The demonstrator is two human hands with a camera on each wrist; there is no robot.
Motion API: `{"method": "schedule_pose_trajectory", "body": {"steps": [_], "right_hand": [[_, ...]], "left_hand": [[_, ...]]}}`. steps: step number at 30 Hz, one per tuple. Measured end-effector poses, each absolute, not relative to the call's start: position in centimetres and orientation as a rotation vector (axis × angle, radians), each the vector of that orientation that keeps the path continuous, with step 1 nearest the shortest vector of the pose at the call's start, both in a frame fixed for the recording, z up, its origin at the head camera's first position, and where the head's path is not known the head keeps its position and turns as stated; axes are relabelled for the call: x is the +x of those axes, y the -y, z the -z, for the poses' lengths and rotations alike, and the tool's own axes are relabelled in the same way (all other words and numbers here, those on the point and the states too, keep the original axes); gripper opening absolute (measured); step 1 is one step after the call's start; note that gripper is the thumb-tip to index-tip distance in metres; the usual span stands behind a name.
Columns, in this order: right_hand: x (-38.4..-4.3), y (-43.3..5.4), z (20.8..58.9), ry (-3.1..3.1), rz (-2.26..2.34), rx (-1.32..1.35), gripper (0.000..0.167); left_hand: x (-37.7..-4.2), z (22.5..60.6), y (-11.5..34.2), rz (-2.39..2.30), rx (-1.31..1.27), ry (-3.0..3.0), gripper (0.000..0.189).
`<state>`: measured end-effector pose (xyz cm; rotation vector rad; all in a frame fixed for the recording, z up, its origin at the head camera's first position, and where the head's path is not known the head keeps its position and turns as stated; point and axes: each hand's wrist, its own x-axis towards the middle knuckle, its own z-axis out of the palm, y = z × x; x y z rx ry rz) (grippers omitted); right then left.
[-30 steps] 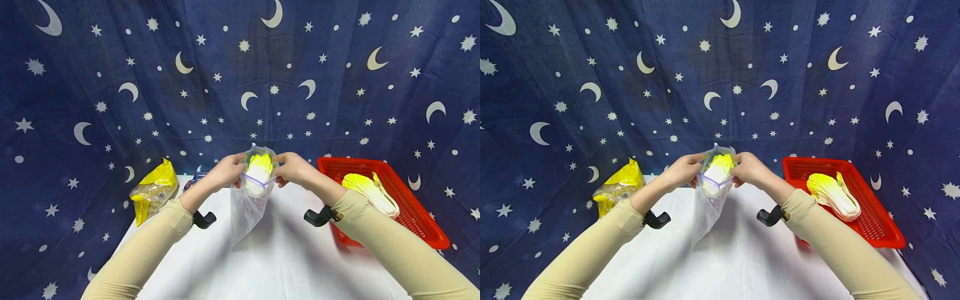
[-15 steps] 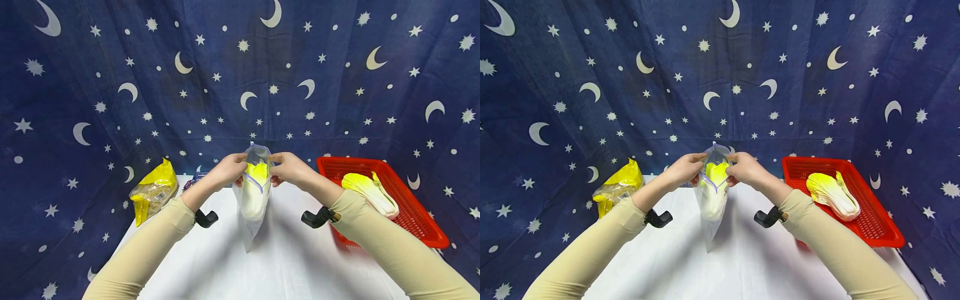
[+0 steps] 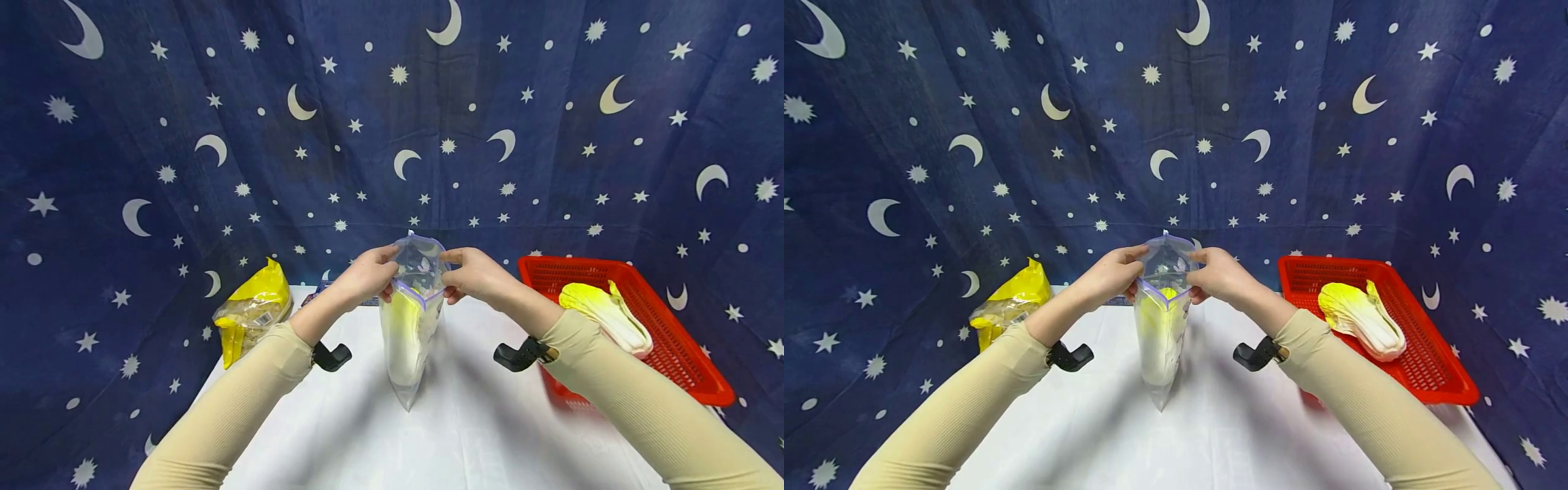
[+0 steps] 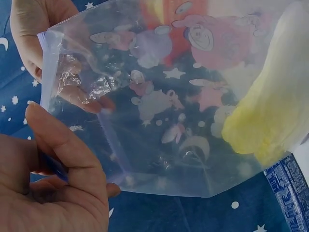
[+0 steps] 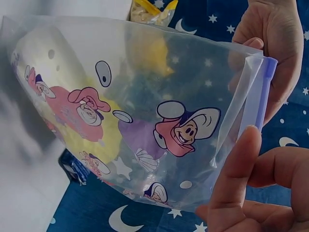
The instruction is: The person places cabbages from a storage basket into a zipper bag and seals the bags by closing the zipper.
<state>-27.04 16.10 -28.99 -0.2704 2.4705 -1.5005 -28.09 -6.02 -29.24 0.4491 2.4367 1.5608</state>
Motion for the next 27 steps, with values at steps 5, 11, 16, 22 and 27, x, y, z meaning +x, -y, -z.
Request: {"method": "schedule_pose_trajectory", "body": {"steps": [5,11,16,22,27], "right_hand": [[-27.0,-16.2,29.0,-2.506,1.449,-0.276,0.070],[-27.3,-16.4,29.2,-2.642,1.341,-0.262,0.062],[-28.0,-16.7,29.9,-2.623,1.394,-0.245,0.058],[-28.6,-16.2,31.1,-2.523,1.475,-0.281,0.065],[-28.8,-15.3,31.9,-2.462,1.528,-0.304,0.067]], "left_hand": [[-28.1,29.2,6.4,-1.558,0.435,-2.451,0.063],[-28.1,29.0,7.1,-1.537,0.444,-2.449,0.063],[-28.2,29.0,7.8,-1.493,0.449,-2.464,0.063],[-28.3,29.0,8.7,-1.508,0.429,-2.471,0.064],[-28.2,28.5,9.5,-1.502,0.410,-2.505,0.063]]}}
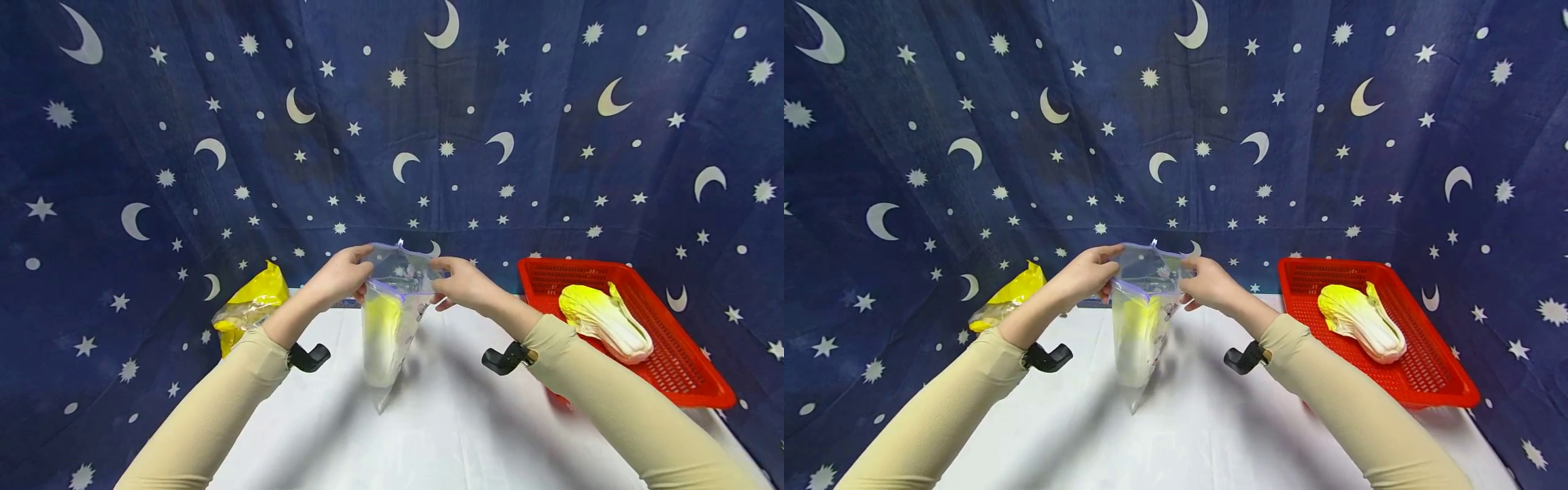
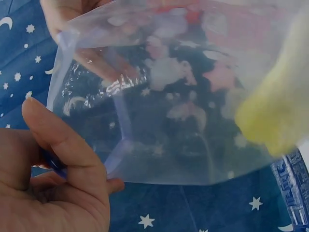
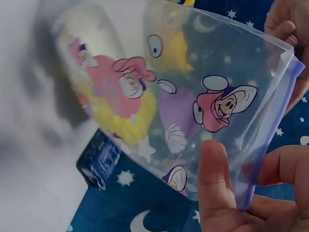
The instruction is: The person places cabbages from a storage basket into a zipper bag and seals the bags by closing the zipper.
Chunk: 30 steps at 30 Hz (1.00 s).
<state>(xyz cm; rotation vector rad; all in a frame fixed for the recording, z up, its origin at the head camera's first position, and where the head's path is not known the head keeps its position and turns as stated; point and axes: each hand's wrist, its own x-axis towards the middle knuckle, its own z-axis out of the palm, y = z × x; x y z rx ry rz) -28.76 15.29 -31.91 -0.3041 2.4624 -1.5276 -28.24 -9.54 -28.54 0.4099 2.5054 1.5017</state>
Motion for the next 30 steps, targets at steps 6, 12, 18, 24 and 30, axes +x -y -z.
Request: {"method": "schedule_pose_trajectory", "body": {"steps": [6,12,18,24,30], "right_hand": [[-28.9,-13.6,33.7,-2.368,1.656,-0.347,0.073],[-29.4,-11.4,36.2,-2.302,1.784,-0.308,0.076],[-29.6,-9.7,39.4,-2.216,1.877,-0.256,0.080],[-29.7,-10.0,41.6,-2.209,1.899,-0.218,0.079],[-29.7,-10.9,42.6,-2.255,1.893,-0.191,0.065]], "left_hand": [[-28.1,27.8,10.1,-1.390,0.420,-2.625,0.065],[-28.3,27.7,10.5,-1.227,0.470,-2.729,0.065],[-29.1,29.6,10.6,-0.998,0.544,-2.831,0.066],[-29.1,31.1,10.5,-0.977,0.597,-2.778,0.067],[-29.4,32.1,10.1,-0.954,0.673,-2.780,0.061]]}}
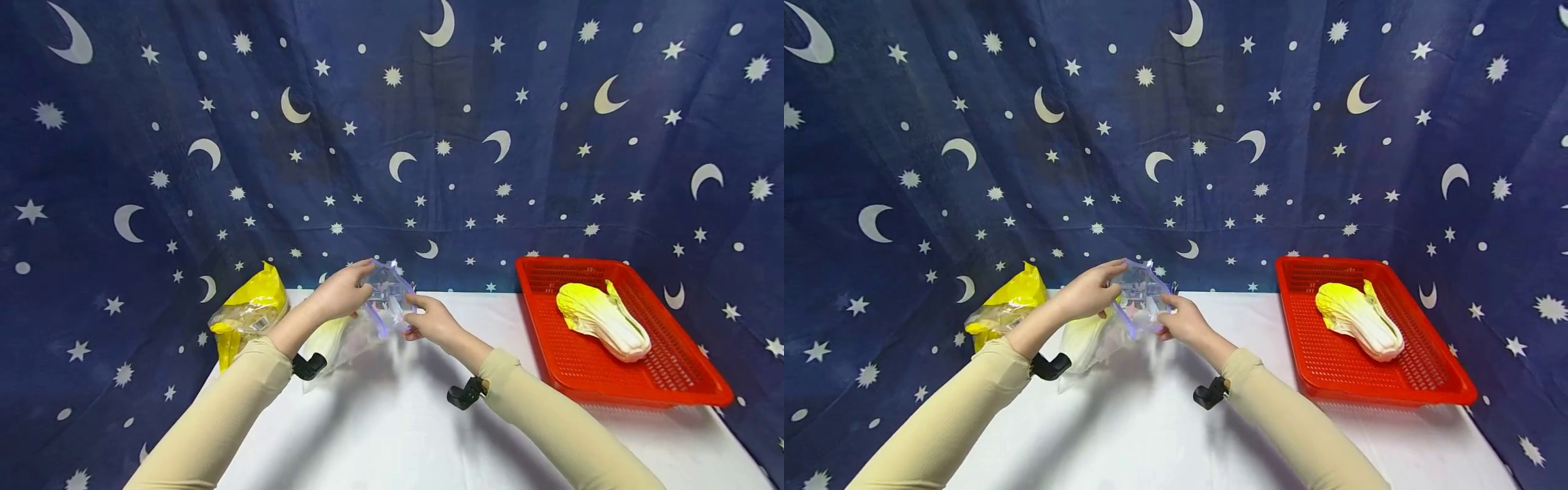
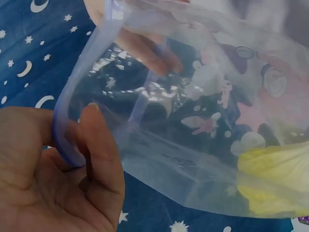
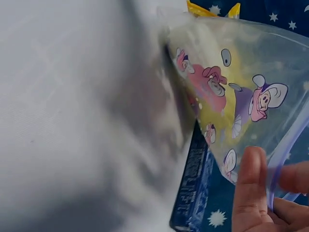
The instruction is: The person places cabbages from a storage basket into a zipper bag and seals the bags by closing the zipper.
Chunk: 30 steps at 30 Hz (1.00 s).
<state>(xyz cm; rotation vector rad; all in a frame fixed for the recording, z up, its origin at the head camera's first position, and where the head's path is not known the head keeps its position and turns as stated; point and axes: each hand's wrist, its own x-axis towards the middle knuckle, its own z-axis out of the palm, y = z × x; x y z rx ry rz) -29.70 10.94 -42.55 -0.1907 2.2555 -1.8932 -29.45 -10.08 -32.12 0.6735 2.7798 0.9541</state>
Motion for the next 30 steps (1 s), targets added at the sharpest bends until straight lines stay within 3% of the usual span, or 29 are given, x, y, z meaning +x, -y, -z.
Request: {"method": "schedule_pose_trajectory", "body": {"steps": [12,23,30], "right_hand": [[-29.5,-13.4,44.9,-2.235,1.875,-0.098,0.065],[-29.2,-15.0,47.1,-2.216,1.862,0.012,0.064],[-28.6,-16.8,45.5,-2.199,1.840,-0.062,0.062]], "left_hand": [[-29.7,35.0,8.6,-1.026,0.849,-2.557,0.060],[-30.0,39.2,7.9,-1.395,0.687,-2.281,0.064],[-30.0,40.4,7.2,-1.475,0.683,-2.269,0.067]]}}
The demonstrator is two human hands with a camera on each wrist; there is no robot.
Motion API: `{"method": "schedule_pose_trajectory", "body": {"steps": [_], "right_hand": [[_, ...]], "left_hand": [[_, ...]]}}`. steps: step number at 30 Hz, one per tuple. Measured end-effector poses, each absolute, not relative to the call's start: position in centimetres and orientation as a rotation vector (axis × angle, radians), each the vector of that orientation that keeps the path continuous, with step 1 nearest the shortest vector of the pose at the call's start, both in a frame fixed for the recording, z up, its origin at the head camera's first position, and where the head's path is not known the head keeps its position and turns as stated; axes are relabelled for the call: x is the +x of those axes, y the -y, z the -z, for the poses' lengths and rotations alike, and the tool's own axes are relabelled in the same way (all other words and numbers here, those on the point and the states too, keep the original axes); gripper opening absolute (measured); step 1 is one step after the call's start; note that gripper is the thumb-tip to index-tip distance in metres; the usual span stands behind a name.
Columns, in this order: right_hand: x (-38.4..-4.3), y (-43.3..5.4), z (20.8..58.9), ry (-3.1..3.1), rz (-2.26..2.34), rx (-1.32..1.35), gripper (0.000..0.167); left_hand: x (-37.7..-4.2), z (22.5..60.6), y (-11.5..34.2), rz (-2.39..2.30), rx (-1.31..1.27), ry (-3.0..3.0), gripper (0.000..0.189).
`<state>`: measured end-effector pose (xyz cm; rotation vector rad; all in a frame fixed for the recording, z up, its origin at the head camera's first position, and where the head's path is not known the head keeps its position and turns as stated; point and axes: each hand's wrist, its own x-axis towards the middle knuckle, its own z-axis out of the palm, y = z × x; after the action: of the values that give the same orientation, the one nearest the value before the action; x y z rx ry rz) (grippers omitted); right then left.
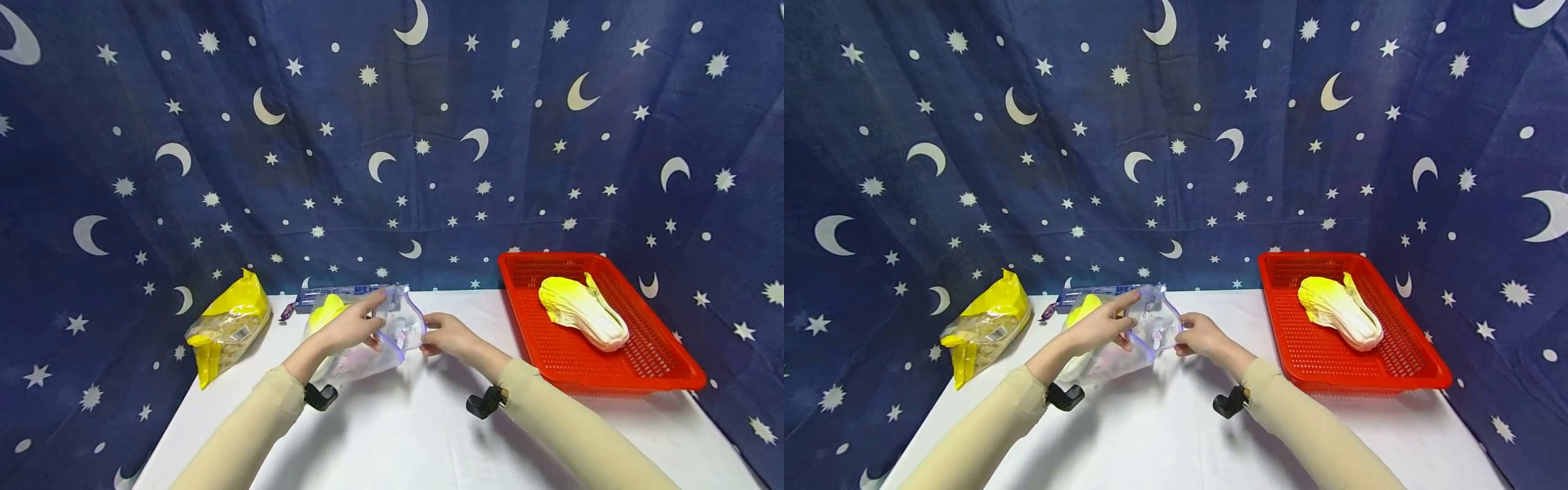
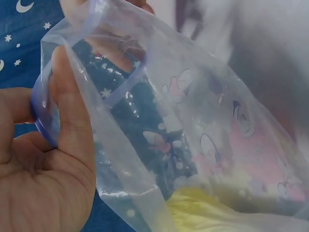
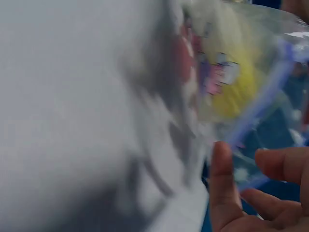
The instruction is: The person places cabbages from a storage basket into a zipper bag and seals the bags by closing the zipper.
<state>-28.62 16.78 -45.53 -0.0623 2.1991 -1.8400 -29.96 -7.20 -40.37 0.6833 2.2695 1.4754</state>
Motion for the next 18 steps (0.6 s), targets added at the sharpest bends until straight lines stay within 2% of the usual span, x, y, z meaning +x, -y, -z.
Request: {"method": "schedule_pose_trajectory", "body": {"steps": [7,13,18], "right_hand": [[-27.9,-20.8,40.8,-2.303,1.674,-0.192,0.057],[-28.0,-26.0,37.0,-2.442,1.591,-0.171,0.064],[-27.9,-31.2,35.7,-2.679,1.378,-0.091,0.074]], "left_hand": [[-30.0,41.0,7.2,-1.484,0.654,-2.278,0.071],[-29.9,41.3,7.0,-1.471,0.705,-2.324,0.070],[-29.9,41.6,7.1,-1.466,0.713,-2.330,0.068]]}}
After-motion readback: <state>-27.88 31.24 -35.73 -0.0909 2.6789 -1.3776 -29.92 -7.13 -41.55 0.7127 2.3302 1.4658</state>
